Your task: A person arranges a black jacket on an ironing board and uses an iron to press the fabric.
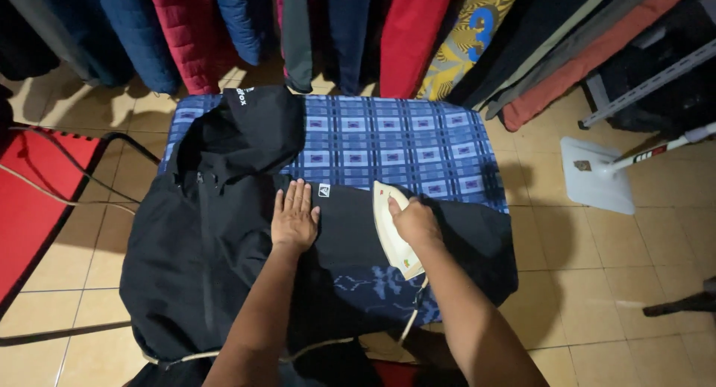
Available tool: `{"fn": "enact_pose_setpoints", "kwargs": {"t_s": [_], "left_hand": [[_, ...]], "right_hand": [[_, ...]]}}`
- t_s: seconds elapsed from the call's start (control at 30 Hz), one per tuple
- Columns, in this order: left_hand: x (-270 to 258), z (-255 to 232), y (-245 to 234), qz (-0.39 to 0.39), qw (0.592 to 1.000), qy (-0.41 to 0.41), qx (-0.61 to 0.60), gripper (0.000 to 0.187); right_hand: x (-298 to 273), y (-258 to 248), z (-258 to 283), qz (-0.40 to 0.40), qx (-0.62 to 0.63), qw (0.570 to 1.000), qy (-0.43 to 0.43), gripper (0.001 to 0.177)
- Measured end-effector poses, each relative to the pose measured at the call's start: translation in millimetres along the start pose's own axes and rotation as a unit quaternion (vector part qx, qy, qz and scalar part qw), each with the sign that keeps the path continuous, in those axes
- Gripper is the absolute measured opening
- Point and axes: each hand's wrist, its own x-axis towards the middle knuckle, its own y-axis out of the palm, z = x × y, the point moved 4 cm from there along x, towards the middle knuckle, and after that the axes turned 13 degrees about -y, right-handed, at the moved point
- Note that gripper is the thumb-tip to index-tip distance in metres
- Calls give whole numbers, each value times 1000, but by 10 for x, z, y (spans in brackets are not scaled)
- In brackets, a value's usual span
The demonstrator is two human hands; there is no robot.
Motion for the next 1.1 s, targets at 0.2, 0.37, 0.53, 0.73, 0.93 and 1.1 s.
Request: {"fn": "enact_pose_setpoints", "kwargs": {"t_s": [0.2, 0.37, 0.53, 0.73, 0.93, 1.1], "left_hand": [[2, -3, -1, -4, 1000, -2, 3, 66], [-17, -5, -25, -9, 1000, -2, 14, 66], [4, -7, 1, -6, 1000, -2, 0, 67], [10, -4, 15, -5, 1000, -6, 3, 67], [49, -1, 76, -8, 1000, -3, -6, 67], [117, -45, 109, -9, 999, -12, -34, 68]], "right_hand": [[25, -75, -348, -12, 21, 999, 30, 79], [-32, -202, -603, -28, 15, 998, 54, 79], [-77, -301, -878, -44, 25, 996, 72, 81], [-164, -465, -1185, -77, 28, 993, 90, 77], [-118, -475, -1437, -91, 45, 990, 101, 77], [-176, -477, -1427, -96, 51, 987, 119, 74]]}}
